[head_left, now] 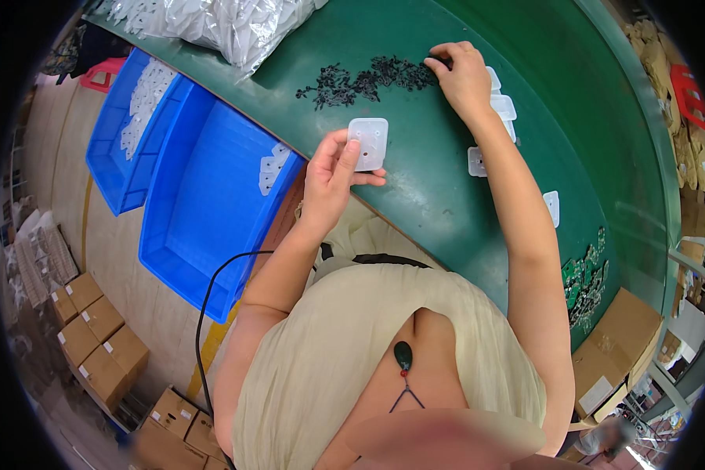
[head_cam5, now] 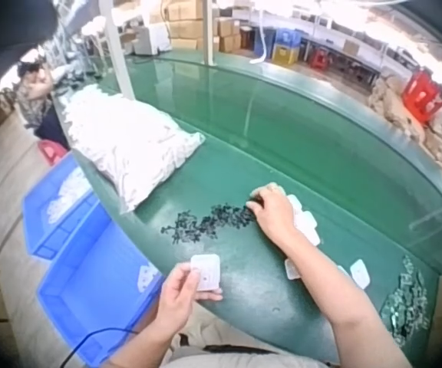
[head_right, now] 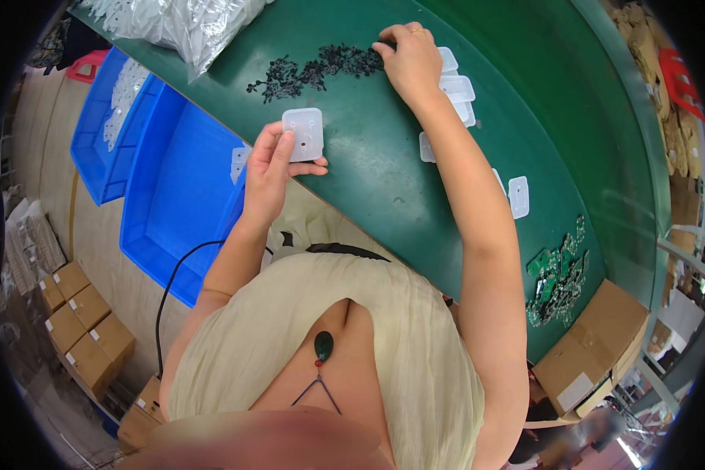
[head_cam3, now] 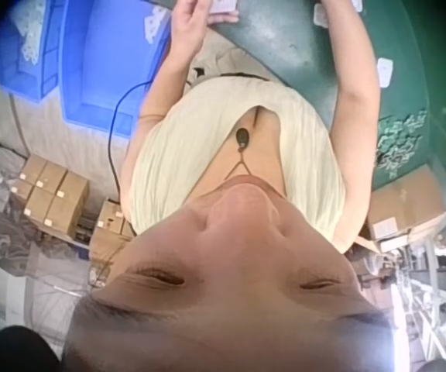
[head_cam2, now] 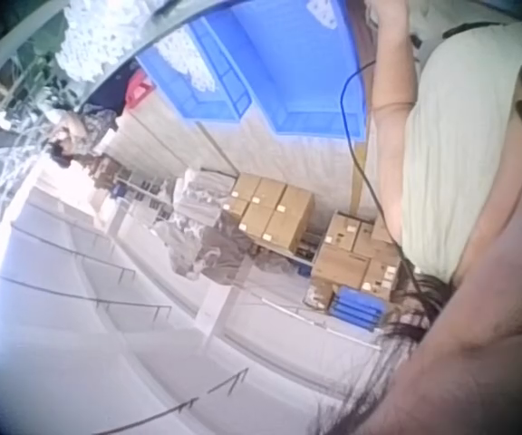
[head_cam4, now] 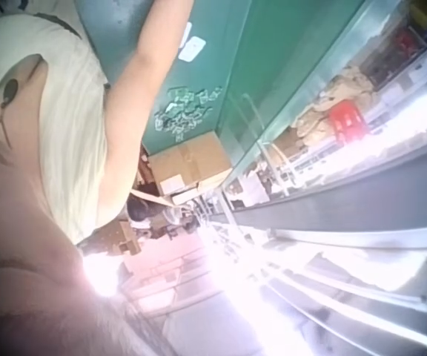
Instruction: The person picks up white plastic pieces and black components, inserting a component into each piece before placing them on the table. Then, the person fits a green circuit board into a black casing and connects a wire.
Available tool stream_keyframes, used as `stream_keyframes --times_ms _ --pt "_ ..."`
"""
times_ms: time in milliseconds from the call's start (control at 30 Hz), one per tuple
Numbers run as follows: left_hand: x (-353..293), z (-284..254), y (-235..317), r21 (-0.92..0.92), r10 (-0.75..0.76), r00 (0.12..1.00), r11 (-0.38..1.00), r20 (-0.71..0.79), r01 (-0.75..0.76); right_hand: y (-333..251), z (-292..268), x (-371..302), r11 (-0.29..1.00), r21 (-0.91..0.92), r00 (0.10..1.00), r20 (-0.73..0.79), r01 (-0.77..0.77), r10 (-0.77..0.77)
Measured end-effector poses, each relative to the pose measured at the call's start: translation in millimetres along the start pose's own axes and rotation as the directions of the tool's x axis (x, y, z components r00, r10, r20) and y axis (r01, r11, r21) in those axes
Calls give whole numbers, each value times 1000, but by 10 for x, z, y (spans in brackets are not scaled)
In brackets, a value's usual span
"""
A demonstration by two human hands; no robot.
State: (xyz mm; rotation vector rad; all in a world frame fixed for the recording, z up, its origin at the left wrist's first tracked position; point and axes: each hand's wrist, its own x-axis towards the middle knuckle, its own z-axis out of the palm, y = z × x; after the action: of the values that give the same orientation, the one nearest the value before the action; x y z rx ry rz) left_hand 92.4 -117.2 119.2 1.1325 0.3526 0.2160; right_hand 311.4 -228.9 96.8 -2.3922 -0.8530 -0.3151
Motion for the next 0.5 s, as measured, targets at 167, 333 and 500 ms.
stream_keyframes --times_ms 167,333,500 --pt "28 128 111 -78 -24 1000 997 21 25 -4 29 77 1000 -11 999 49 5 -4" --pt "31 136 97 9 -15 997 1000 82 14 -27 -61 50 993 -88 996 -26 78 -81" --pt "24 282 49 106 41 999 993 29 -44 -409 -636 -372 703 630 943 256 -329 212"
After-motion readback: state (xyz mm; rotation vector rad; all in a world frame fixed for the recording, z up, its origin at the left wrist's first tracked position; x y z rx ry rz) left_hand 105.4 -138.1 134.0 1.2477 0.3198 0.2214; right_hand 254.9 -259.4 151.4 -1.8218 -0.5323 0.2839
